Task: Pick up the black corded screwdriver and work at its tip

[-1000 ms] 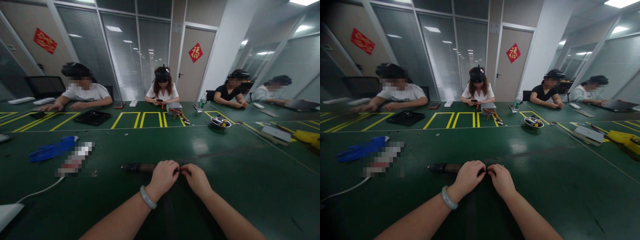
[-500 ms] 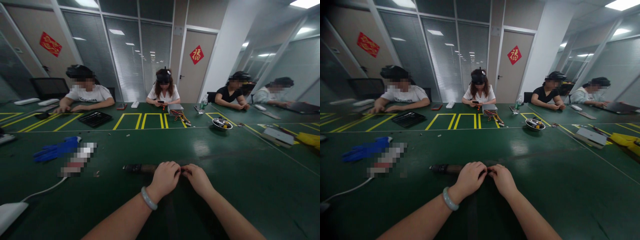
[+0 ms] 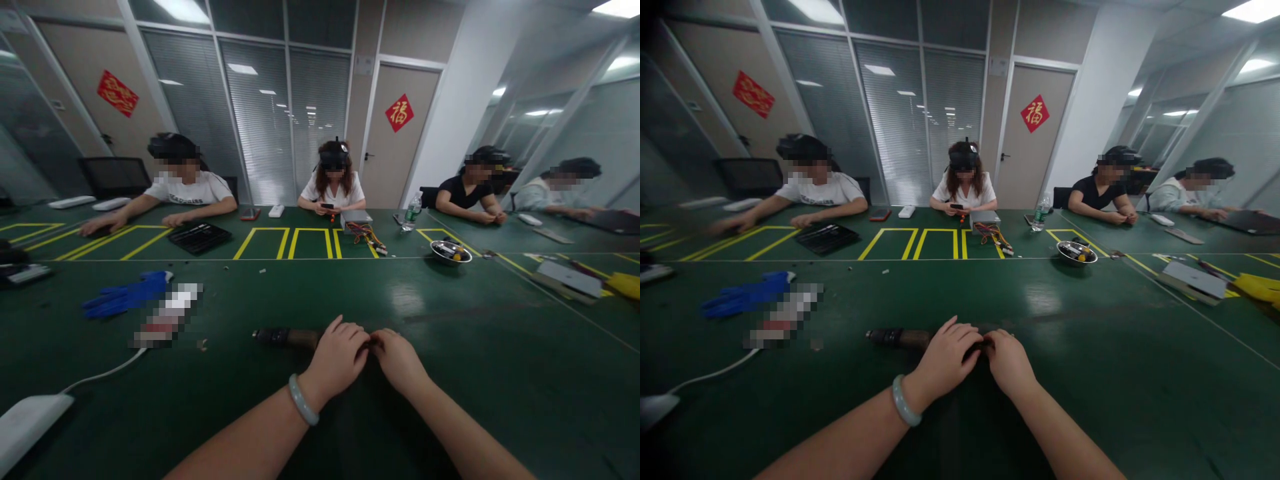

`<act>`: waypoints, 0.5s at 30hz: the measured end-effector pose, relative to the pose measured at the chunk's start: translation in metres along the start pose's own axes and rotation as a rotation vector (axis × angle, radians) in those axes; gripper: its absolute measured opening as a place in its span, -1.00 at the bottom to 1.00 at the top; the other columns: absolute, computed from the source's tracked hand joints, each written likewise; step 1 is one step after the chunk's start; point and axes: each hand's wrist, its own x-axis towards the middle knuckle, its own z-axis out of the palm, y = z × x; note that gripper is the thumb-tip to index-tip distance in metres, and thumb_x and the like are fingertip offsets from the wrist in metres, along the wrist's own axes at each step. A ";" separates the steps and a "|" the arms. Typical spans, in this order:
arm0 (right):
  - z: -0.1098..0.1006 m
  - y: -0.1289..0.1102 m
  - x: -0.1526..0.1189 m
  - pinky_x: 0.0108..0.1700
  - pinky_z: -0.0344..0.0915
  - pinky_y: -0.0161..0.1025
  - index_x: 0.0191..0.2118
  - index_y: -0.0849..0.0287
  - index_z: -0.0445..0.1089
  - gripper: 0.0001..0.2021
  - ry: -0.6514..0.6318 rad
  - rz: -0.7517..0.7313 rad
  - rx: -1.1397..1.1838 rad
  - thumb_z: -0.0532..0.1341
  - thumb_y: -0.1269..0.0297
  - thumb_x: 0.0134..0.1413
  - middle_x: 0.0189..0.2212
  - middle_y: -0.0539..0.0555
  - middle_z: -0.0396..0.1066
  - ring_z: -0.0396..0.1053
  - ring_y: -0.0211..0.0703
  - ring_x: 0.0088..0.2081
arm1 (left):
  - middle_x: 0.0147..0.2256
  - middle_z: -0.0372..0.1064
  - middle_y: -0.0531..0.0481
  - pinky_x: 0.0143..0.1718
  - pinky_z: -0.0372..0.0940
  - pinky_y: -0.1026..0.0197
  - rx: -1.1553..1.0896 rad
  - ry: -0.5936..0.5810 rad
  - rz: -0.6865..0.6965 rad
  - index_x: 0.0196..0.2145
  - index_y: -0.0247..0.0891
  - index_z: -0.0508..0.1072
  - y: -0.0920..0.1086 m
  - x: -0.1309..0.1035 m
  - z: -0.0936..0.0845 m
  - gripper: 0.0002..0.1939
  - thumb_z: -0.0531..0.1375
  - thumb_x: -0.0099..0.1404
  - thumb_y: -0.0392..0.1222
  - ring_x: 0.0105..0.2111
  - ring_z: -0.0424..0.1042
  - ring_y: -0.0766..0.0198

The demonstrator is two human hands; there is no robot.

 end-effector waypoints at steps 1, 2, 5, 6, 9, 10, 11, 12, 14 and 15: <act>0.000 0.001 0.001 -0.09 0.20 -0.23 -0.20 0.12 0.47 -0.74 -0.007 -0.006 -0.005 0.05 0.39 0.11 -0.22 0.09 0.47 0.39 -0.13 -0.20 | -0.07 0.40 0.04 0.28 -0.08 -0.04 -0.009 0.008 0.012 -0.07 -0.13 0.39 0.001 0.000 -0.001 -0.78 0.14 0.32 -0.26 0.01 0.32 0.21; -0.001 0.002 0.002 -0.08 0.20 -0.22 -0.20 0.12 0.47 -0.74 -0.012 -0.014 -0.006 0.05 0.38 0.11 -0.21 0.08 0.48 0.39 -0.13 -0.18 | -0.06 0.41 0.04 0.30 -0.10 -0.04 -0.017 0.014 0.020 -0.07 -0.13 0.40 0.001 -0.001 -0.003 -0.77 0.13 0.32 -0.26 0.01 0.33 0.21; -0.007 0.014 0.006 -0.03 0.20 -0.20 -0.18 0.10 0.48 -0.74 -0.002 -0.012 -0.020 0.06 0.33 0.10 -0.18 0.07 0.48 0.39 -0.11 -0.14 | -0.06 0.42 0.04 0.31 -0.12 -0.05 -0.048 0.023 0.049 -0.06 -0.13 0.41 0.000 -0.003 -0.007 -0.77 0.11 0.34 -0.26 0.03 0.33 0.21; -0.011 0.022 0.007 -0.02 0.21 -0.19 -0.17 0.10 0.48 -0.73 0.006 0.007 -0.035 0.07 0.31 0.09 -0.17 0.07 0.48 0.39 -0.10 -0.13 | -0.05 0.42 0.05 0.31 -0.12 -0.04 -0.061 0.024 0.060 -0.06 -0.13 0.41 0.000 -0.003 -0.009 -0.76 0.10 0.34 -0.27 0.04 0.32 0.22; -0.033 0.067 0.002 -0.05 0.24 -0.15 -0.14 0.06 0.49 -0.70 0.018 0.118 -0.092 0.07 0.22 0.08 -0.11 0.08 0.47 0.40 -0.05 -0.12 | 0.00 0.40 0.08 0.32 -0.10 0.00 -0.093 0.017 0.072 -0.01 -0.11 0.39 -0.003 -0.004 -0.011 -0.72 0.10 0.34 -0.28 0.09 0.29 0.25; -0.043 0.089 -0.002 -0.06 0.25 -0.13 -0.13 0.05 0.49 -0.68 0.018 0.165 -0.106 0.07 0.18 0.08 -0.10 0.09 0.46 0.40 -0.03 -0.11 | 0.02 0.38 0.08 0.31 -0.09 0.02 -0.098 0.012 0.068 0.01 -0.10 0.38 -0.003 -0.004 -0.011 -0.70 0.10 0.33 -0.28 0.09 0.28 0.25; -0.055 0.114 -0.008 -0.08 0.26 -0.10 -0.12 0.04 0.49 -0.66 0.016 0.216 -0.114 0.07 0.14 0.07 -0.09 0.11 0.47 0.41 0.00 -0.12 | 0.04 0.37 0.08 0.31 -0.08 0.03 -0.101 0.005 0.060 0.03 -0.10 0.37 -0.004 -0.004 -0.010 -0.68 0.10 0.33 -0.28 0.10 0.28 0.26; -0.067 0.143 -0.015 -0.09 0.26 -0.08 -0.12 0.03 0.50 -0.64 0.020 0.262 -0.118 0.07 0.11 0.05 -0.09 0.14 0.47 0.42 0.03 -0.12 | 0.06 0.35 0.07 0.31 -0.06 0.03 -0.101 -0.003 0.050 0.05 -0.10 0.35 -0.005 -0.004 -0.009 -0.67 0.10 0.33 -0.26 0.11 0.27 0.26; -0.094 0.207 -0.033 -0.15 0.27 -0.02 -0.17 0.05 0.54 -0.63 0.057 0.365 -0.127 0.10 0.07 0.00 -0.16 0.25 0.50 0.45 0.09 -0.19 | 0.11 0.31 0.05 0.30 -0.03 0.03 -0.096 -0.022 0.021 0.09 -0.10 0.32 -0.007 -0.004 -0.006 -0.63 0.11 0.34 -0.23 0.13 0.25 0.25; -0.108 0.239 -0.042 -0.19 0.26 -0.01 -0.22 0.08 0.56 -0.64 0.100 0.376 -0.134 0.11 0.09 -0.04 -0.21 0.32 0.51 0.46 0.09 -0.25 | 0.13 0.29 0.04 0.29 -0.02 0.03 -0.091 -0.033 0.004 0.12 -0.10 0.29 -0.008 -0.004 -0.004 -0.61 0.10 0.34 -0.20 0.15 0.23 0.24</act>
